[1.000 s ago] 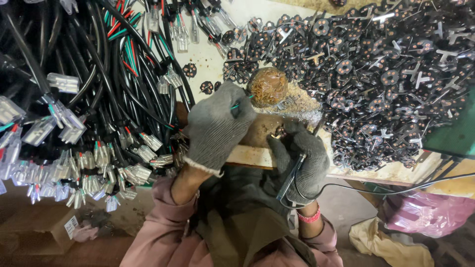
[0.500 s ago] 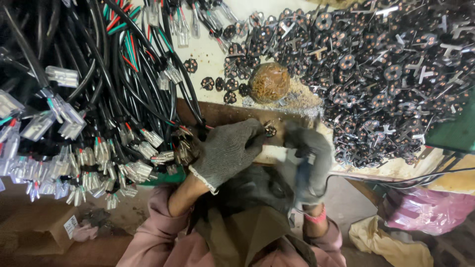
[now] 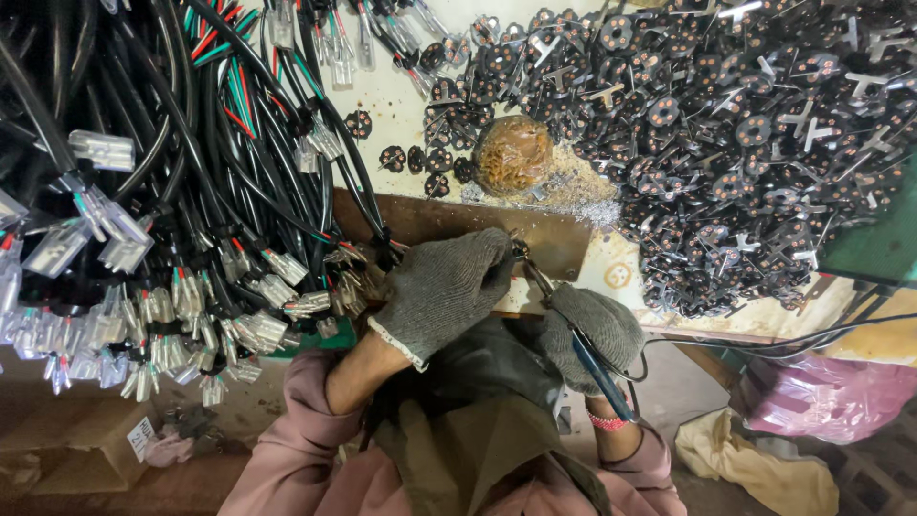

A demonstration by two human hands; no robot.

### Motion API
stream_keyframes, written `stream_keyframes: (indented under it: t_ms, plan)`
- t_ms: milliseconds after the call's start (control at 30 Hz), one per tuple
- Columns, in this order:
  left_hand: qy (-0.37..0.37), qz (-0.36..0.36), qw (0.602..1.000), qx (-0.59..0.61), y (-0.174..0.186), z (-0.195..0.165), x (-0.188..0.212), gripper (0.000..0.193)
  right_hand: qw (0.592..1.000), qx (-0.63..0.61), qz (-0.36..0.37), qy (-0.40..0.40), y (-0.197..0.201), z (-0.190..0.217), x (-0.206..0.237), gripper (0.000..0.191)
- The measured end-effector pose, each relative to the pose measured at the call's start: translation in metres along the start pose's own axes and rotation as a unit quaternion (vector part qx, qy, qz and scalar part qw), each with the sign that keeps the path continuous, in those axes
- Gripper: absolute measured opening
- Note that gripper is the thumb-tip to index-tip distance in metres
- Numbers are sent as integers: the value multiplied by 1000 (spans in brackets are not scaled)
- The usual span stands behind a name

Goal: The person solders wire ends onto small lamp holder components at a workbench, one piece at a time, using a soldering iron held in the right hand while the left hand positions the wire and part. Finished pieces are set aside among large piles of similar components and wired plugs.

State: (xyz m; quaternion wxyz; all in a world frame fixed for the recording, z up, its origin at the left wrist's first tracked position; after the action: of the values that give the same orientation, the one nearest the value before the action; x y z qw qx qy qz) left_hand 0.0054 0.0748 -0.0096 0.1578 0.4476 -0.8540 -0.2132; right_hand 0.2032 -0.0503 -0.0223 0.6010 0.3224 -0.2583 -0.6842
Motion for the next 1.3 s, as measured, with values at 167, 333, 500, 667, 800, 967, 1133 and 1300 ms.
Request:
stream_keyframes:
  t_ms: [167, 333, 500, 667, 800, 967, 1133, 1300]
  plan:
    - [16, 5, 1000, -11, -3, 3, 0, 13, 999, -29, 22, -10, -2, 10, -13, 29]
    - [-5, -51, 999, -15, -8, -5, 1, 11, 998, -55, 40, 2, -1, 18, -23, 29]
    - [-52, -39, 995, -80, -14, -7, 1, 16, 998, -52, 44, 0, 0, 20, -25, 29]
    - [-39, -30, 996, -72, -15, -3, 2, 19, 999, -36, 39, 2, 1, 18, -23, 29]
    - [-57, -53, 995, -66, -12, -6, 4, 23, 999, -40, 37, 5, 2, 19, -21, 29]
    - [-58, -59, 994, -69, -12, -5, 5, 19, 999, -22, 22, 15, 0, 18, -20, 29]
    - [-67, -63, 993, -79, -15, -3, 7, 18, 999, -20, 21, 25, 0, 15, -18, 30]
    - [-75, -67, 992, -77, -16, 0, 9, 22, 999, -17, 25, 31, 0, 16, -17, 30]
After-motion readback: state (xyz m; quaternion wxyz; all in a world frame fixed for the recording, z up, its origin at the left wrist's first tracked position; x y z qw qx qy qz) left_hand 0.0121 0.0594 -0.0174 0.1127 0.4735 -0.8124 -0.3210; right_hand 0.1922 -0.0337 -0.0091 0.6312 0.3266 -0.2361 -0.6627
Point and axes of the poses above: each hand's wrist, its own x-axis away from the middle knuckle, its own y-axis out of the back of the hand, z = x × y, the point moved 5 cm from there along -x, towards the middle knuckle, and after that the axes turned 5 degrees about -y, right-handed, at the moved point
